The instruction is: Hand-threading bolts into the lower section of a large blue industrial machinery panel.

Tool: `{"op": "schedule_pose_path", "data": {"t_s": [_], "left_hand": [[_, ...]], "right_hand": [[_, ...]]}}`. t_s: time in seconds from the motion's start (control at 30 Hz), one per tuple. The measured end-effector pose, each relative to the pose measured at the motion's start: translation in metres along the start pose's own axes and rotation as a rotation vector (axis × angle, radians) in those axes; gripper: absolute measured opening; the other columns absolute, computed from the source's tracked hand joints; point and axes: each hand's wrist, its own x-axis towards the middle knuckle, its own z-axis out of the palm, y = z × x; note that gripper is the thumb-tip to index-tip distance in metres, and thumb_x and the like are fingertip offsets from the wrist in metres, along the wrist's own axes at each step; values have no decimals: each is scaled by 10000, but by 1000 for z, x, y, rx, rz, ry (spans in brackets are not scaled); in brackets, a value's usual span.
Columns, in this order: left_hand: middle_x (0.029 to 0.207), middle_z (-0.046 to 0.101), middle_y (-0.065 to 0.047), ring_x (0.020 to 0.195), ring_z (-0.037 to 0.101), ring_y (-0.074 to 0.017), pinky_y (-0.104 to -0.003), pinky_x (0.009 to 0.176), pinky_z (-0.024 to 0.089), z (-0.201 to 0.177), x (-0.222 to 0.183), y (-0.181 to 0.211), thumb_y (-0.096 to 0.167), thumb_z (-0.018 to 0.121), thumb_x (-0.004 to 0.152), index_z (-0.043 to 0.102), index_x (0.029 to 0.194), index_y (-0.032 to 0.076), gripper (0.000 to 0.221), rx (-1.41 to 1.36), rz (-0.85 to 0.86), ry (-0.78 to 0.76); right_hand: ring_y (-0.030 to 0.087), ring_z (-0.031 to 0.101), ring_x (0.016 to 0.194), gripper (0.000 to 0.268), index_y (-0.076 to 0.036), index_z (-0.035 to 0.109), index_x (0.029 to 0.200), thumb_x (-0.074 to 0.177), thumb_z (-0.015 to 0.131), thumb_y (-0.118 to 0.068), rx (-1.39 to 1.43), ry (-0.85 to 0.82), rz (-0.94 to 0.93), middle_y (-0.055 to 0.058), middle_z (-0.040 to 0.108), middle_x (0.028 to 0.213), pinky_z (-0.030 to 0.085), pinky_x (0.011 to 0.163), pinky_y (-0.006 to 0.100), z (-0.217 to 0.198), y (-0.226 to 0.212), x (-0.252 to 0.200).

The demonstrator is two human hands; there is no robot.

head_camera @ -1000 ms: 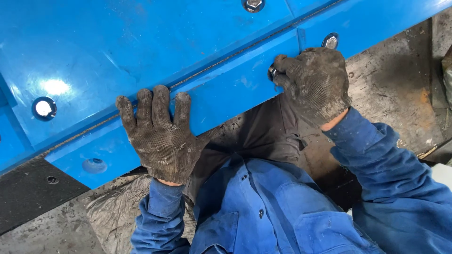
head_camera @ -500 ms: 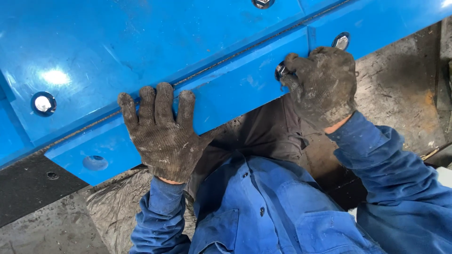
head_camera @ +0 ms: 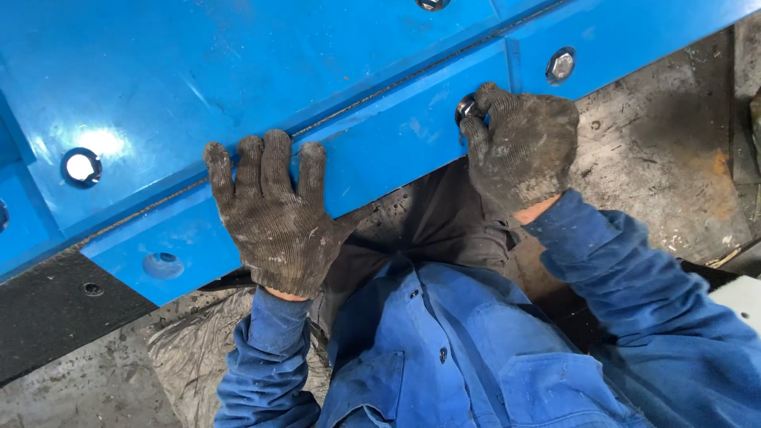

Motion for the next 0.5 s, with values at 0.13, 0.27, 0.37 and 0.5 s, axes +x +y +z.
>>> {"op": "schedule_pose_path", "data": {"t_s": [0.13, 0.27, 0.37, 0.5], "left_hand": [[1464, 505, -159, 1428, 429, -398, -649, 1301, 188, 5, -5, -2, 811, 806, 713, 572, 1392, 122, 995, 15, -6, 5], [1694, 309, -114, 1584, 217, -333, -613, 1335, 88, 27, -29, -14, 958, 546, 862, 395, 1616, 195, 1083, 82, -22, 90], [1808, 70, 5, 1660, 42, -207, -559, 1363, 18, 21, -47, -24, 969, 434, 867, 121, 1747, 283, 1159, 208, -73, 253], [1741, 185, -18, 1621, 148, -253, -598, 1326, 51, -2, -81, -54, 972, 496, 859, 195, 1712, 268, 1147, 323, -193, 380]], "right_hand": [[315, 642, 801, 169, -31, 721, 1118, 1038, 736, -179, 156, 64, 104, 145, 675, 908, 488, 700, 449, -18, -10, 11], [303, 625, 696, 107, -57, 746, 1078, 1013, 759, -141, 216, 89, 7, 145, 674, 872, 481, 639, 440, -27, 3, 34], [331, 638, 853, 236, -28, 702, 1226, 1014, 746, -123, 182, 292, -273, 157, 669, 983, 505, 748, 449, -8, 26, 69], [349, 657, 973, 291, -32, 668, 1277, 1032, 705, -185, 100, 359, -403, 154, 679, 1090, 528, 806, 453, 24, 36, 112]]}}
